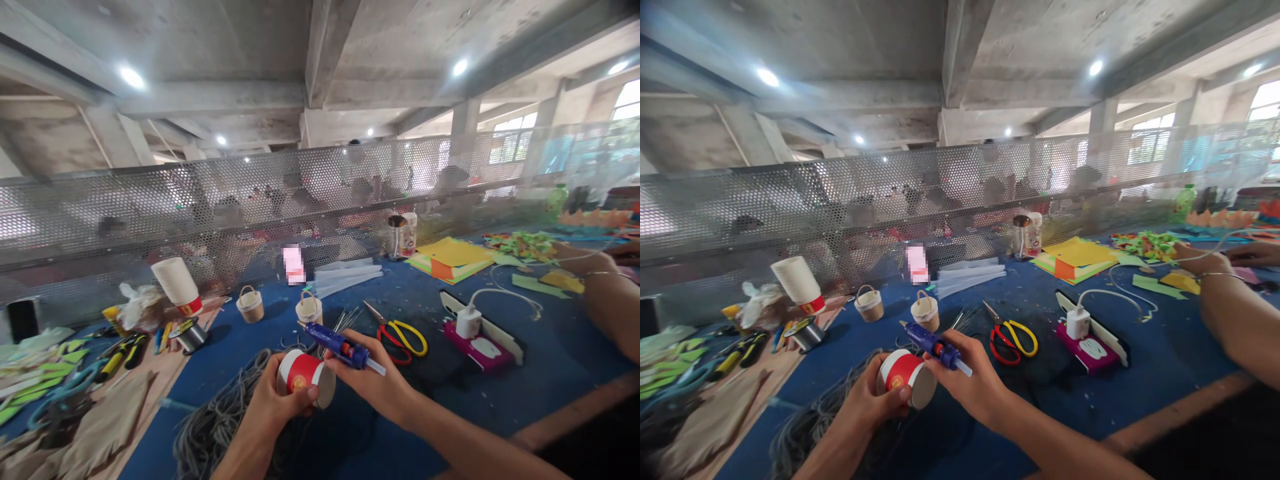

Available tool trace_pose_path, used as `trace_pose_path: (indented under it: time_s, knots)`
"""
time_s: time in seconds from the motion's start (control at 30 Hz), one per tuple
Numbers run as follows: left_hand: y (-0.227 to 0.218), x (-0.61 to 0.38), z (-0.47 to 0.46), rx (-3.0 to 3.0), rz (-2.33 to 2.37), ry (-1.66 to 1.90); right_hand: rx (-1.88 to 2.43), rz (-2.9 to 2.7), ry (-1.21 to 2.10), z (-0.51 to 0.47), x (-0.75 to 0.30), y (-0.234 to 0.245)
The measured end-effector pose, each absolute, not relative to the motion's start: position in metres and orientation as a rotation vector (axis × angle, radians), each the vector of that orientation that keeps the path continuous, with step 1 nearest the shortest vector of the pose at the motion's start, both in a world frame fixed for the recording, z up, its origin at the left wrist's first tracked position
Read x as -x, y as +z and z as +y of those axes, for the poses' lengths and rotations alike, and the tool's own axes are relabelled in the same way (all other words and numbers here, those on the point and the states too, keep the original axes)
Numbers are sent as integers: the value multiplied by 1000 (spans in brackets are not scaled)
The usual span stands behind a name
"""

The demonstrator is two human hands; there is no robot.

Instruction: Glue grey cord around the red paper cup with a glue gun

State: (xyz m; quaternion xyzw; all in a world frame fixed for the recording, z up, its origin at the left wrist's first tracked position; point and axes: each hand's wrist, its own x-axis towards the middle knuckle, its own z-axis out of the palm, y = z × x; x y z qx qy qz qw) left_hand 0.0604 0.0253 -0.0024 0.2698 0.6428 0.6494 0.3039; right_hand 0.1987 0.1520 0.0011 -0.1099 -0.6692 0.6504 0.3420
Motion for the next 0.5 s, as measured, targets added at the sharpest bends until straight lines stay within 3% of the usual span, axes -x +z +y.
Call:
trace_pose_path:
  time_s: [0.5]
  knots:
    - [-1,-61,25,-688,1727,1717,250,-1789,1627,150,-205,4]
